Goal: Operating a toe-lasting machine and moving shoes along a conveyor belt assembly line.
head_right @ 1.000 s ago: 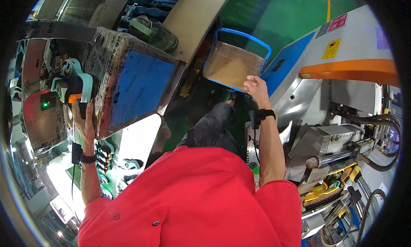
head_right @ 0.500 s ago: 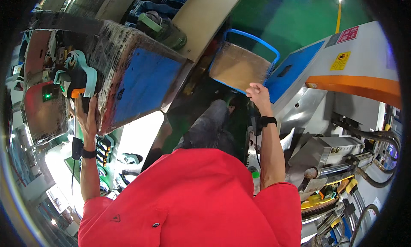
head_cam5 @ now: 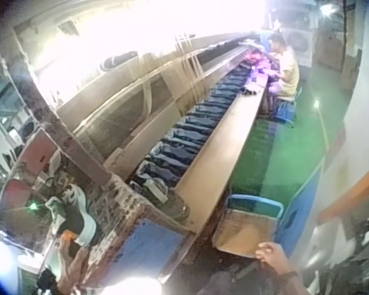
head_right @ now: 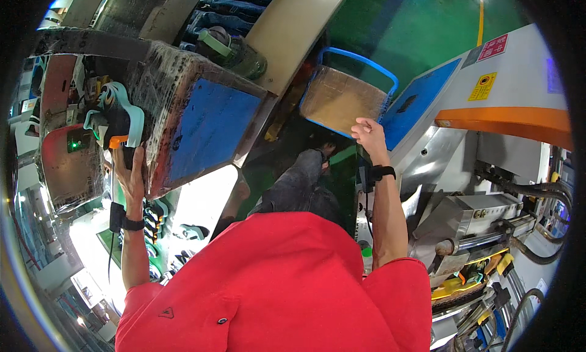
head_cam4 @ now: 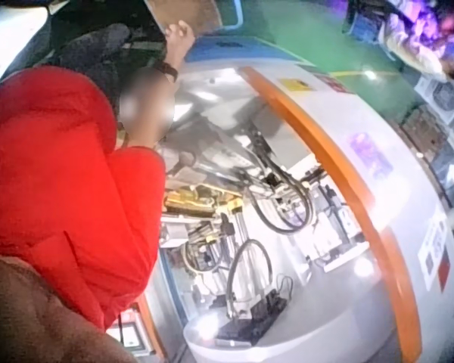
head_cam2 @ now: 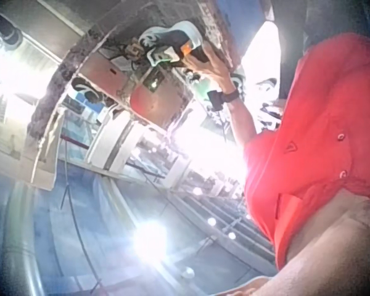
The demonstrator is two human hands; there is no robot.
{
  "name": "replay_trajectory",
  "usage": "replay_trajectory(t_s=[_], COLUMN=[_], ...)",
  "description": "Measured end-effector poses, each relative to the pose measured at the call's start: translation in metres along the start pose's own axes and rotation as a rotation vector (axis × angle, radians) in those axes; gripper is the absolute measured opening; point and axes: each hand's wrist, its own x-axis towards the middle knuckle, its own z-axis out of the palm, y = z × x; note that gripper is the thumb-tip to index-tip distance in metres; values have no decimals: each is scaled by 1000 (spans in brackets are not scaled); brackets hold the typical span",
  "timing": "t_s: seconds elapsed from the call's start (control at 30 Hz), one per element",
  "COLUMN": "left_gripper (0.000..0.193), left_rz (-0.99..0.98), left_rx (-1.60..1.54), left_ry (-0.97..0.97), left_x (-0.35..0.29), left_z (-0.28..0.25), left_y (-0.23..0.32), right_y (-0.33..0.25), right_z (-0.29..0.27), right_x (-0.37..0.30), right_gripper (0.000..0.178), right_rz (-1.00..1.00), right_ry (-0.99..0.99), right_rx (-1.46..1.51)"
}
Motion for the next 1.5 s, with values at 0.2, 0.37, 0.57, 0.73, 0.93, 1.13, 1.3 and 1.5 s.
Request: replay_trajectory(t_s=[0.2,0.37,0.57,0.73,0.93,1.13,1.3,1.5], left_gripper=[59,55,69,56,68,61,52,51], left_rz=[16,54,2,72,154,132,197,301], left_rx=[32,-29,31,122,63,1,-153,-209], left_ry=[-5,11,-75,41,137,192,201,210], left_x=[0,0,2,-3,2,-12,-7,-5], left_z=[-6,-1,-5,-10,2,-5,-1,-17], left_y=[-3,-4,-1,-31,-24,-32,-35,-48], right_y=[-18,-27,-92,-191,-275,-352,-382,-369], right_z=[13,10,24,68,113,233,363,439], right_x=[-7,-5,-10,-38,-101,-179,-204,-176], right_gripper=[39,39,31,26,24,35,58,48], right_rz=[20,-14,-209,-408,-694,-1009,-1228,-971], right_ry=[-1,4,51,45,-23,-229,-196,-144], right_rx=[-14,-4,143,157,14,-227,-906,-1055])
